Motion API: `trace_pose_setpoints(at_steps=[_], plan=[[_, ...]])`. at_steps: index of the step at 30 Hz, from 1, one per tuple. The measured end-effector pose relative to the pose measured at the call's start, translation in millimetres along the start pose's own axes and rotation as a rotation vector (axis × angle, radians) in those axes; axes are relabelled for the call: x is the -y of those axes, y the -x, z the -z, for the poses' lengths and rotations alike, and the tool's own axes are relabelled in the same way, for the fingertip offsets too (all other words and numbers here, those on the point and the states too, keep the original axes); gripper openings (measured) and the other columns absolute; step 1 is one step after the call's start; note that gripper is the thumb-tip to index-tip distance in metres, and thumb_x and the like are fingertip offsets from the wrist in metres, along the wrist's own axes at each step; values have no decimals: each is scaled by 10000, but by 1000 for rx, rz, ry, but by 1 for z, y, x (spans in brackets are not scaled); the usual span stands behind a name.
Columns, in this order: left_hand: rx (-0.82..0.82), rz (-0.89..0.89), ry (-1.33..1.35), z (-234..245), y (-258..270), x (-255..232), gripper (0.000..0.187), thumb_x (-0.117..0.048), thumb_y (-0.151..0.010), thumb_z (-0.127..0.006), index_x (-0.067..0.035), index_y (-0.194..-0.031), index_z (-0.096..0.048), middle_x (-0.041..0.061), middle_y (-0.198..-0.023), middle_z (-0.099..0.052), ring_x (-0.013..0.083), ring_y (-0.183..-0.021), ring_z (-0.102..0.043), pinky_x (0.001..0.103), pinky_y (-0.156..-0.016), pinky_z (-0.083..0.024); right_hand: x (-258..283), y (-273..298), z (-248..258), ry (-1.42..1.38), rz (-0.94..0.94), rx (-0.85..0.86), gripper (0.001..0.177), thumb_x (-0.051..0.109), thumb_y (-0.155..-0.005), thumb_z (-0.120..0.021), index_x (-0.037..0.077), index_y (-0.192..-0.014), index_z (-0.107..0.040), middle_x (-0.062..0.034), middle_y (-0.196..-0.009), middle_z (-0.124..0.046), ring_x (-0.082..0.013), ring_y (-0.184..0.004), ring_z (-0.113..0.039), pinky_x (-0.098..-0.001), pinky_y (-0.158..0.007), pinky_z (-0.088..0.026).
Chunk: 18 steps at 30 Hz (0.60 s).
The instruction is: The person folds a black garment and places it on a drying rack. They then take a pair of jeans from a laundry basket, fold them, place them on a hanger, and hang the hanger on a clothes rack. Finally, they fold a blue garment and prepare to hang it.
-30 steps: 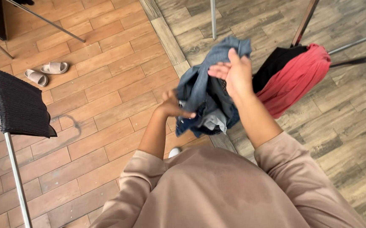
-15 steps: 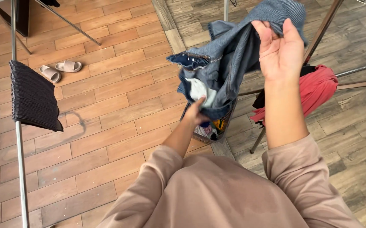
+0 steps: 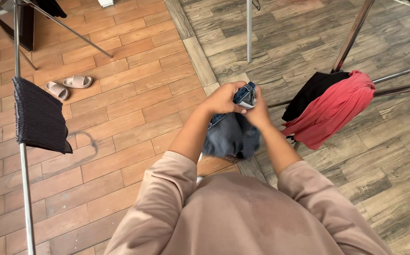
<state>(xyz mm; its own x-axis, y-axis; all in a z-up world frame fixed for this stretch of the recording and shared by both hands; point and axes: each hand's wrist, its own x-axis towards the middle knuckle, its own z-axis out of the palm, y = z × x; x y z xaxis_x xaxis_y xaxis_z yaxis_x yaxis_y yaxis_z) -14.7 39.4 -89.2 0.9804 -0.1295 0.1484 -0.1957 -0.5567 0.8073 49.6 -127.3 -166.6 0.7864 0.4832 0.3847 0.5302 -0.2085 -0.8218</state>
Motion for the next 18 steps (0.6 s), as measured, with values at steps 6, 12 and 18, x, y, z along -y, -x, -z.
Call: trace_pose_setpoints(at_steps=[6,12,18], plan=[[-165,272,-176,-10,26,43,949,-347,-506,-980,-290,-1358,-567,77,-1281,-658,323,-1264,-615,493,-1101,-485,-6,-14,-3,-341,-198,-143,269,79,-820,-840,125,-1016,-662,-77,-869,-702,-178,-834,-660,-302,-770,-532],[-483,566,365,-56,57,-38,1386,-449,-370,-1048,-219,-1538,-338,229,-1487,-522,419,-1398,-485,541,-1201,-366,35,-41,22,-119,-175,-347,370,175,-729,-947,201,-919,-631,-33,-740,-706,-172,-669,-680,-245,-625,-493],[-452,604,118,-60,25,57,951,-315,-581,-964,-186,-1392,-485,133,-1326,-612,377,-1317,-564,572,-1146,-408,-10,-54,58,-5,-81,-251,344,145,-691,-847,208,-917,-595,-50,-773,-645,-232,-767,-644,-312,-713,-449]])
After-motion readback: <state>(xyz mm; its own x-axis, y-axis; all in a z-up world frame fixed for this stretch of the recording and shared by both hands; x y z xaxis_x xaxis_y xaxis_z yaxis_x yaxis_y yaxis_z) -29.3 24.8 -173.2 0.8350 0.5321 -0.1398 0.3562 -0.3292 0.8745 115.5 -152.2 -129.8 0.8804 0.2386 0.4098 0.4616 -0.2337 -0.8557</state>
